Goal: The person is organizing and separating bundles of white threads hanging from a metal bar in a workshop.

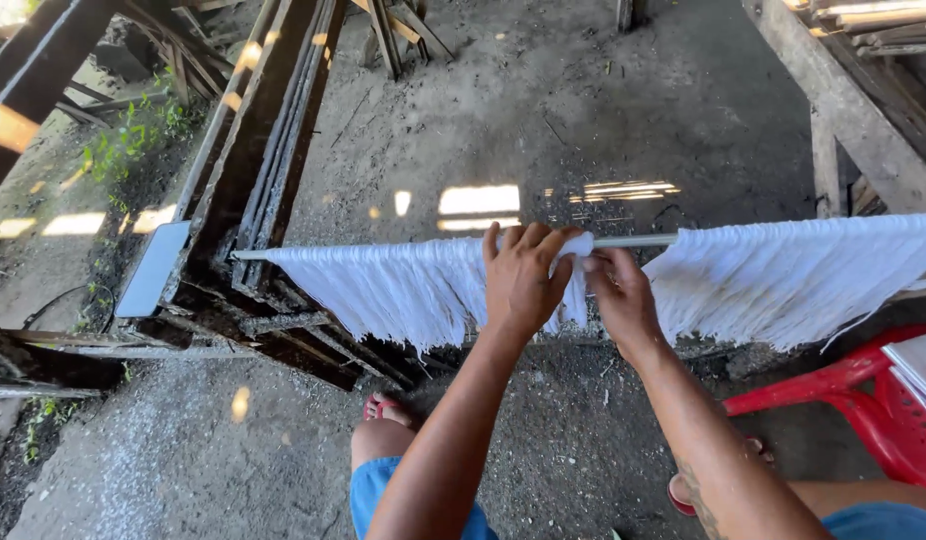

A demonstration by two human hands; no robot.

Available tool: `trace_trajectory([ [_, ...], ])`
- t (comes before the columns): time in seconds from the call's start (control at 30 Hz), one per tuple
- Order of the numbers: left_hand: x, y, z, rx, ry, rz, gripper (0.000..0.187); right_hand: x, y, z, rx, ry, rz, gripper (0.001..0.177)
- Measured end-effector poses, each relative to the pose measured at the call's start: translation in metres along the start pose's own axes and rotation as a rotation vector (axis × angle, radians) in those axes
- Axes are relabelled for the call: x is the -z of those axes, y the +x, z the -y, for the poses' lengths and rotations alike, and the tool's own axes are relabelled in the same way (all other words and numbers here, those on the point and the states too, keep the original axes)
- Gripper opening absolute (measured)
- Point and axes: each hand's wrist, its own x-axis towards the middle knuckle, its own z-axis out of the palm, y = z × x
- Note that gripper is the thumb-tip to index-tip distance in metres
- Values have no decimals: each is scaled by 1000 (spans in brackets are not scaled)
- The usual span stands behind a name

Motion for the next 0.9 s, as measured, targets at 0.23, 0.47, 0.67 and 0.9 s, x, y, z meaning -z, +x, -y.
trace_trajectory([
  [0.23,-11,-2,9,9,17,9,34,20,11,-18,-72,316,-89,20],
  [0.47,7,2,-26,80,-2,-51,40,31,11,-11,-151,469,-100,16],
  [0.67,9,1,-34,134,20,-76,42,31,0,1,-122,346,-30,15],
  [0.9,-24,-1,-30,181,296,-95,40,32,-3,3,-96,426,-28,18],
])
